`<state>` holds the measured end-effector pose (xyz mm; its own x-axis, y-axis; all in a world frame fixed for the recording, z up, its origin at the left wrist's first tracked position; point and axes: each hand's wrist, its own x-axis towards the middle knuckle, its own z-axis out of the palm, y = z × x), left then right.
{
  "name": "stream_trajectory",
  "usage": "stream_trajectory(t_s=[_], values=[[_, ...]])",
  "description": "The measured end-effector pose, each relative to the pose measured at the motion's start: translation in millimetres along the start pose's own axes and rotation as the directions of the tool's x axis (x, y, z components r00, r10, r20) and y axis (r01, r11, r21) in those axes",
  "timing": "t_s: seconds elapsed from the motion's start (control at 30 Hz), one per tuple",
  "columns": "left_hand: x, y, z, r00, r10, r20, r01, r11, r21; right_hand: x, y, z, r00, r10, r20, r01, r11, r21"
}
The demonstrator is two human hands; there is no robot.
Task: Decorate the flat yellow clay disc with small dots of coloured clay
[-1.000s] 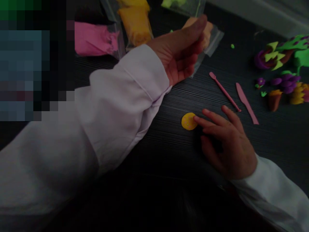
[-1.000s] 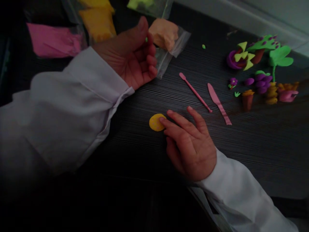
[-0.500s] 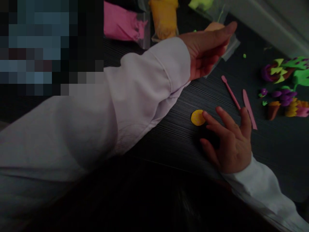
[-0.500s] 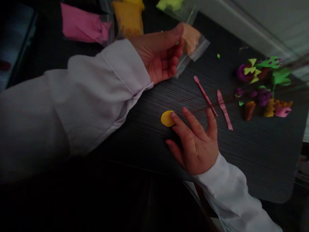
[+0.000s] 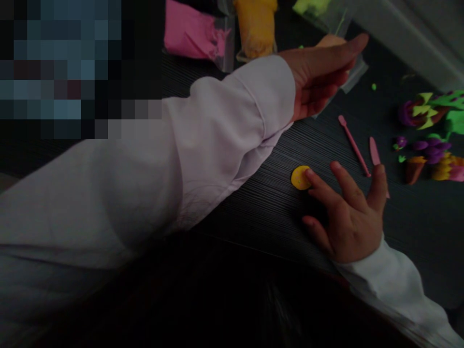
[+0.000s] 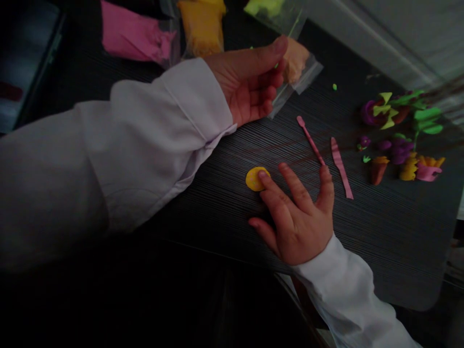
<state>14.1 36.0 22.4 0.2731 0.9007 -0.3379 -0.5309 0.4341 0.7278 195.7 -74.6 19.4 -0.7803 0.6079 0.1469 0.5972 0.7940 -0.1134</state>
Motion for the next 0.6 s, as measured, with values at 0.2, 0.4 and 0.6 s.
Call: stream_trajectory(t_s=[0.2, 0.4, 0.6], values=[[0.4, 0.5, -1.7, 1.0, -0.012, -0.001, 0.011, 1.0, -0.014, 0.6, -0.6, -0.7, 0.999, 0.047, 0.025, -0.049, 0.996, 0.07], [3.2, -1.5, -2.6, 1.0, 0.014, 0.01, -0.013, 0.999, -0.042, 1.1, -0.7, 0.1, 0.998, 0.063, 0.003, -0.062, 0.99, 0.128], [4.6, -1.3, -4.8, 1.0, 0.013, 0.028, -0.012, 0.999, -0.033, 1.1, -1.0, -0.5, 1.0, 0.019, 0.024, -0.019, 1.0, 0.023]])
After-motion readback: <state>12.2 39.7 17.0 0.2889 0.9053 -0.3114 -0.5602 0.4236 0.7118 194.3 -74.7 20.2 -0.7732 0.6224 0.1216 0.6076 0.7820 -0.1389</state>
